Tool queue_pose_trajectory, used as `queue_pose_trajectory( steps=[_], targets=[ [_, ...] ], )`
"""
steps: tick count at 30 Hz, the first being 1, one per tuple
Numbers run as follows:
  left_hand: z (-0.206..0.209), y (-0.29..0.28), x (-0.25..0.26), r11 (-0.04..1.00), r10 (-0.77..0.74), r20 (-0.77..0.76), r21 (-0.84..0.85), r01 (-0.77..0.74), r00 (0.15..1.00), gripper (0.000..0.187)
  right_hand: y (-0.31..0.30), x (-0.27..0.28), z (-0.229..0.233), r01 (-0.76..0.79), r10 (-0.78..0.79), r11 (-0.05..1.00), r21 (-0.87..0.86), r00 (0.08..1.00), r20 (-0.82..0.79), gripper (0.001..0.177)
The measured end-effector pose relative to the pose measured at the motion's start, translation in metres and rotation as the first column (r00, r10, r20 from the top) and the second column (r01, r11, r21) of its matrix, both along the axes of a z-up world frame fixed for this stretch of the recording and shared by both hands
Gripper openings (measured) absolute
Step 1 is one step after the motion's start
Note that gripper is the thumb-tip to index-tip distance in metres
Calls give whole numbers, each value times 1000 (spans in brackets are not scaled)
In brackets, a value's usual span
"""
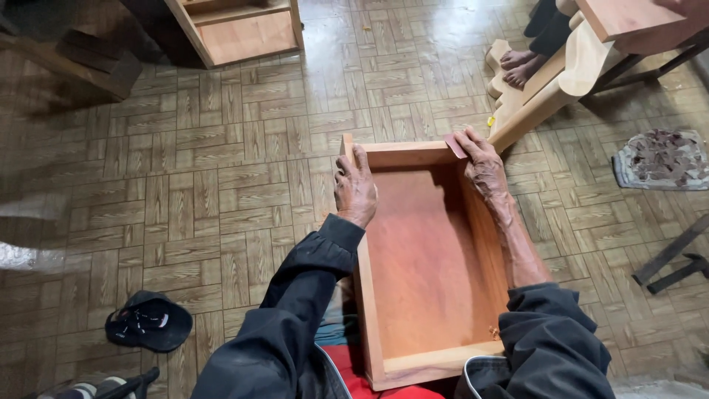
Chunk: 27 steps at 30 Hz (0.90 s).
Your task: The person holds a wooden drawer box on their lap and sands the interior surfaces and edges using a sanding block. They rotate the drawer to access different sides and continue smoothing the wood by hand.
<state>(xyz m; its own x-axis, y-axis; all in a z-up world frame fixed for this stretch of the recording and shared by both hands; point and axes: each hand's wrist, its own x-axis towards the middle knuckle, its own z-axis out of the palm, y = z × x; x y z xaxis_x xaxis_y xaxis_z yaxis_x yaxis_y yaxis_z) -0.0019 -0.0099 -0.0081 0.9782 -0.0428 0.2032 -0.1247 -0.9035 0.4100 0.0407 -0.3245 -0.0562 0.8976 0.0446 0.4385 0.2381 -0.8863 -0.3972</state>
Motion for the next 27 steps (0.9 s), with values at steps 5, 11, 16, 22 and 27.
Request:
queue_pose_trajectory(
  steps=[5, 11, 16, 22, 27],
  targets=[
    [3, -2, -1, 1000, 10, -26, -7, -10, 1000, 93, -2, 0, -2, 0, 0, 1000, -12, 1000, -3, 56],
    [3, -1, 0, 999, -8, -44, -33, 6, 999, 98, -7, 3, -13, 3, -3, 1000, 7, 1000, -18, 57],
    [0, -2, 4, 1000, 1, -62, -6, -1, 998, 95, -2, 0, -6, -7, 8, 999, 38, 1000, -29, 54],
    [0, -2, 5, 1000, -6, -69, -10, 6, 998, 92, -1, -4, -1, -13, 16, 999, 45, 998, -57, 62],
    [6, -2, 2, 1000, -11, -68, -21, 10, 998, 93, -2, -4, -4, 0, 1, 1000, 15, 999, -45, 58]
  ],
)
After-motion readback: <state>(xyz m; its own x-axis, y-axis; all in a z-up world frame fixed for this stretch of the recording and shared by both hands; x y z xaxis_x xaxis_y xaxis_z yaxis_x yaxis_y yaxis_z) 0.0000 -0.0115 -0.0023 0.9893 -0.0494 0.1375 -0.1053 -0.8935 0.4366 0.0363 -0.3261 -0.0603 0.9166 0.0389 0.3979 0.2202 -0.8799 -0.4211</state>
